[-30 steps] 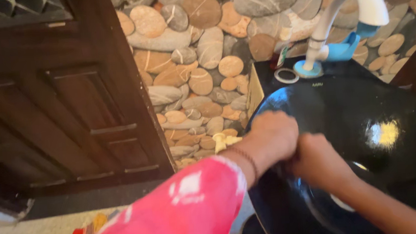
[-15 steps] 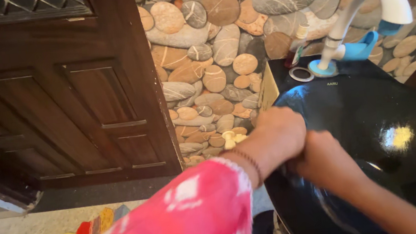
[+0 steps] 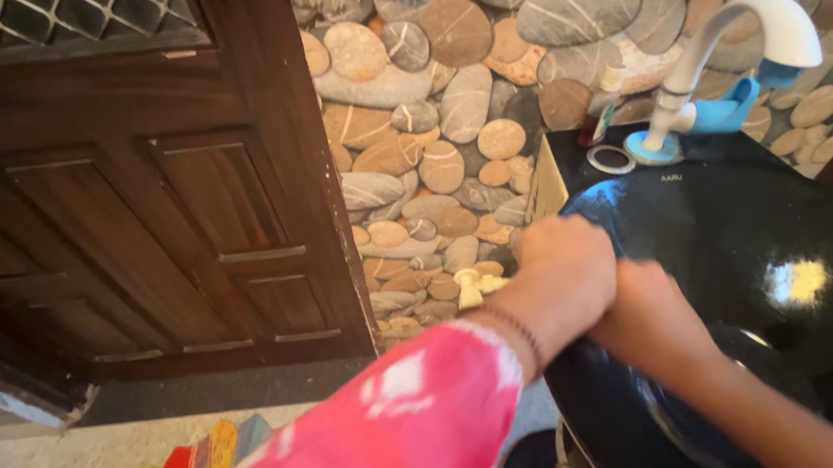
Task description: The person cleans a black washbasin by hand using a cloth. They wipe the interior surfaces, handle a small bottle of soap, and rinse the basin and faucet with water.
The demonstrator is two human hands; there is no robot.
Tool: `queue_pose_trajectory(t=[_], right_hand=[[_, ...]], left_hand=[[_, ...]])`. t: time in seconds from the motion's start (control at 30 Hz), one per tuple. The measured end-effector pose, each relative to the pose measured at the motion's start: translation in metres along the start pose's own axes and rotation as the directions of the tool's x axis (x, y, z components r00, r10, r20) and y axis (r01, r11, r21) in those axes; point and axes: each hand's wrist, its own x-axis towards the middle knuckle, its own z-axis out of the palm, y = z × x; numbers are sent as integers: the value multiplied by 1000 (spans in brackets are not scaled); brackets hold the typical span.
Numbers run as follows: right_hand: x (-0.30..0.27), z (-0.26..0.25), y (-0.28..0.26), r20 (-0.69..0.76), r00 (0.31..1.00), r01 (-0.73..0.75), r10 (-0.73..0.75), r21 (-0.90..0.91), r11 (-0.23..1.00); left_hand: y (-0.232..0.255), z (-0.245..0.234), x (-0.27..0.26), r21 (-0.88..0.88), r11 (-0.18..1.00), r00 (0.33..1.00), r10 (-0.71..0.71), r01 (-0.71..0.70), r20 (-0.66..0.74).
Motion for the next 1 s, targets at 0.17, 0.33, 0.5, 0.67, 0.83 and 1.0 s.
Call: queue_pose_trajectory(t=[0.17,0.33,0.5,0.67,0.83,1.0], right_hand=[[-16,7,-11,0,987,-158,159,-70,985],[-9,-8,-25,0,984,-177,178,76,981],[-25,-7,-39,-16,974,-225,226,42,973],[-20,-6,-40,-17,957,-288,289,53,956],[-49,-5,-48,31,901,-432,433,-36,901],[-78,-5,-38,55,849,-526,525,19,850]], left_hand=[[-2,4,-9,-2,1000,1000,-1,1,28],[-11,3,-5,-33,999,1000,11,-11,13],[-3,1,-17,56,993,994,101,-104,49],[-6,-8,-14,39,992,984,113,-119,140],[-3,6,-31,88,966,970,242,-244,33],[14,15,-35,-9,963,927,262,-270,269]])
